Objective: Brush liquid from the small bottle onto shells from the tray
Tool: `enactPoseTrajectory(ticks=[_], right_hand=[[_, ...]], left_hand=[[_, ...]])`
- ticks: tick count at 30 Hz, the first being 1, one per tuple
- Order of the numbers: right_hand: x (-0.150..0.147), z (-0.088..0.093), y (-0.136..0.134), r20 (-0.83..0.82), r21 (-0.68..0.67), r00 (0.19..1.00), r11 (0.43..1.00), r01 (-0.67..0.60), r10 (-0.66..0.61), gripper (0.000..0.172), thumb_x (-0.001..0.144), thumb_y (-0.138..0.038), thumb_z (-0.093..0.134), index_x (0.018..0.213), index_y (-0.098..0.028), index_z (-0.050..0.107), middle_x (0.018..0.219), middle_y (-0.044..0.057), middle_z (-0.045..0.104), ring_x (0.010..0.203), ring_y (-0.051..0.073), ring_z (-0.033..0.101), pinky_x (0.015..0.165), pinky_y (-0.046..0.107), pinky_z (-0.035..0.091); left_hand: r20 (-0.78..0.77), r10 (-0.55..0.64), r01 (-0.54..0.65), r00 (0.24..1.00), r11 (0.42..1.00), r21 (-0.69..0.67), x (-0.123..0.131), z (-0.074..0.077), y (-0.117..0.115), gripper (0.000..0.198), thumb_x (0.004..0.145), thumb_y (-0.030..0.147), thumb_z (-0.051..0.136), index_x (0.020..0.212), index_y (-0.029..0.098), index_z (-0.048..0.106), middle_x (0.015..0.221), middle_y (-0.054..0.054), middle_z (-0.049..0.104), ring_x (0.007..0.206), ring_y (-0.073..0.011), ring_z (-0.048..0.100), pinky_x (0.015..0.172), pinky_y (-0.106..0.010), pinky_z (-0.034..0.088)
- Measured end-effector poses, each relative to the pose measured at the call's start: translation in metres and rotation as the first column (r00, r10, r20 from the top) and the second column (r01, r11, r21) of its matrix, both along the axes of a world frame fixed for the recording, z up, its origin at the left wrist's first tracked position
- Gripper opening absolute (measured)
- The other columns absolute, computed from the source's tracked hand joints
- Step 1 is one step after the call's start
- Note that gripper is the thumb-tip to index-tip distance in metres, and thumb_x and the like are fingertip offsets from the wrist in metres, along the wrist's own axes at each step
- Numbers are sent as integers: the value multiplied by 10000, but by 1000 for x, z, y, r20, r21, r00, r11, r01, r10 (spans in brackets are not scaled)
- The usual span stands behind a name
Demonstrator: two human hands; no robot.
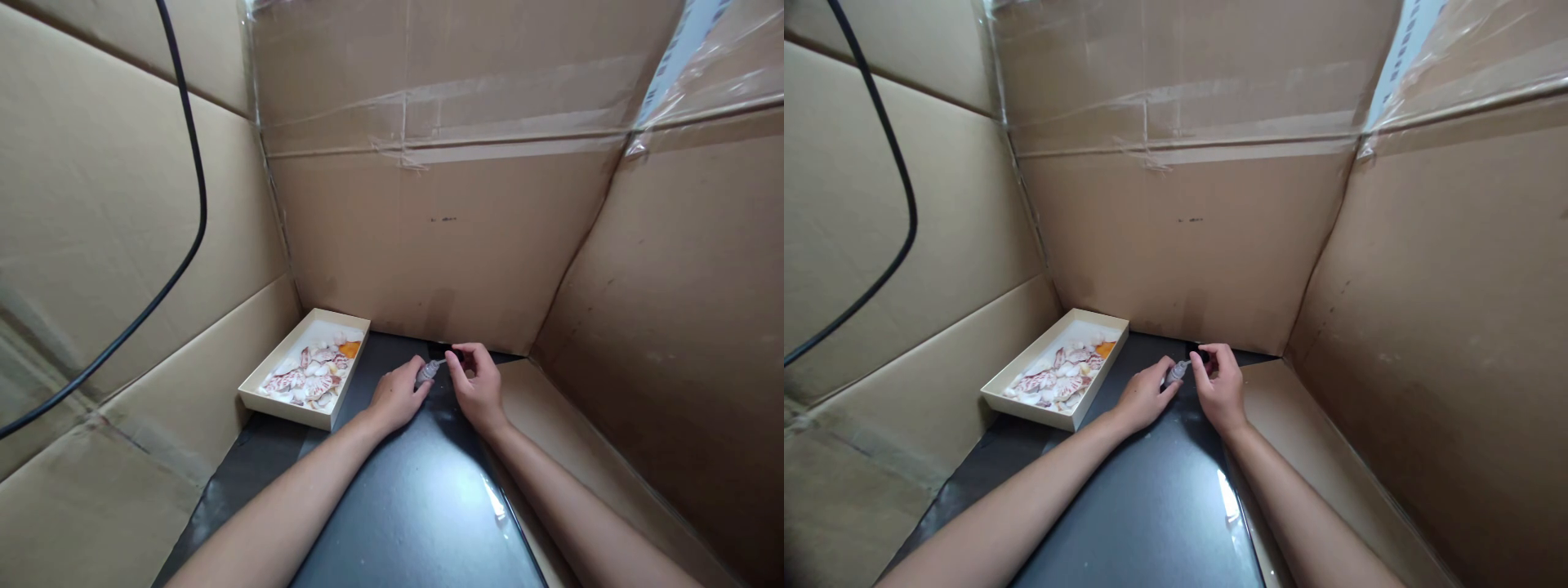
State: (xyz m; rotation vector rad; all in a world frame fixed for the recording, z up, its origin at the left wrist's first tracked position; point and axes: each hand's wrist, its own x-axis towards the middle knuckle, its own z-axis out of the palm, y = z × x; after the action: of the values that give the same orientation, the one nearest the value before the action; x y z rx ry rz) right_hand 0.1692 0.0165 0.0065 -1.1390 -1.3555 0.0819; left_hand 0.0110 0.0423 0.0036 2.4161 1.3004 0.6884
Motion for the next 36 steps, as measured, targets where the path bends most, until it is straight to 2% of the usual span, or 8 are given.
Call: enactPoseTrajectory(ticks=[6, 20, 24, 30, 36], right_hand=[[3, 2, 0, 28, 67, 998, 997, 47, -49, 166, 875, -339, 589, 935, -184, 586, 846, 34, 553, 671, 149, 522, 641, 301, 454], [0, 0, 0, 13, 42, 1000, 999, 9, -10, 155, 886, -334, 567, 926, -185, 578, 843, 37, 563, 735, 167, 549, 643, 295, 454], [2, -1, 0, -16, 22, 1000, 999, 27, -27, 168, 881, -346, 570, 918, -183, 575, 838, 34, 563, 727, 166, 549, 641, 294, 451], [5, -3, 3, -96, -15, 995, 1000, 24, -26, 196, 885, -374, 563, 923, -182, 565, 815, 23, 566, 696, 157, 536, 642, 287, 443], [4, -4, 5, -165, -51, 986, 999, -2, -6, 234, 875, -418, 569, 894, -186, 546, 758, 3, 551, 662, 149, 522, 620, 271, 423]], left_hand=[[-18, 3, -3, 1000, 1000, 9, 0, -1, 0, 187, 879, 399, 489, 982, 243, 493, 859, 0, 642, 749, -160, 595, 599, -229, 319], [23, 32, -33, 999, 999, 40, 0, -4, 1, 166, 883, 372, 485, 998, 253, 489, 922, 1, 663, 781, -158, 605, 629, -227, 343], [45, 55, -57, 997, 998, 30, 0, -4, 2, 186, 888, 388, 470, 1015, 254, 497, 940, -5, 667, 777, -160, 608, 638, -229, 356], [83, 153, -151, 985, 988, -33, -2, -7, 7, 231, 891, 410, 460, 1042, 251, 535, 958, -23, 686, 827, -182, 632, 654, -233, 361], [85, 122, -119, 989, 992, -44, 2, -7, 12, 261, 890, 406, 463, 1056, 238, 573, 899, -29, 688, 776, -172, 621, 635, -229, 353]])
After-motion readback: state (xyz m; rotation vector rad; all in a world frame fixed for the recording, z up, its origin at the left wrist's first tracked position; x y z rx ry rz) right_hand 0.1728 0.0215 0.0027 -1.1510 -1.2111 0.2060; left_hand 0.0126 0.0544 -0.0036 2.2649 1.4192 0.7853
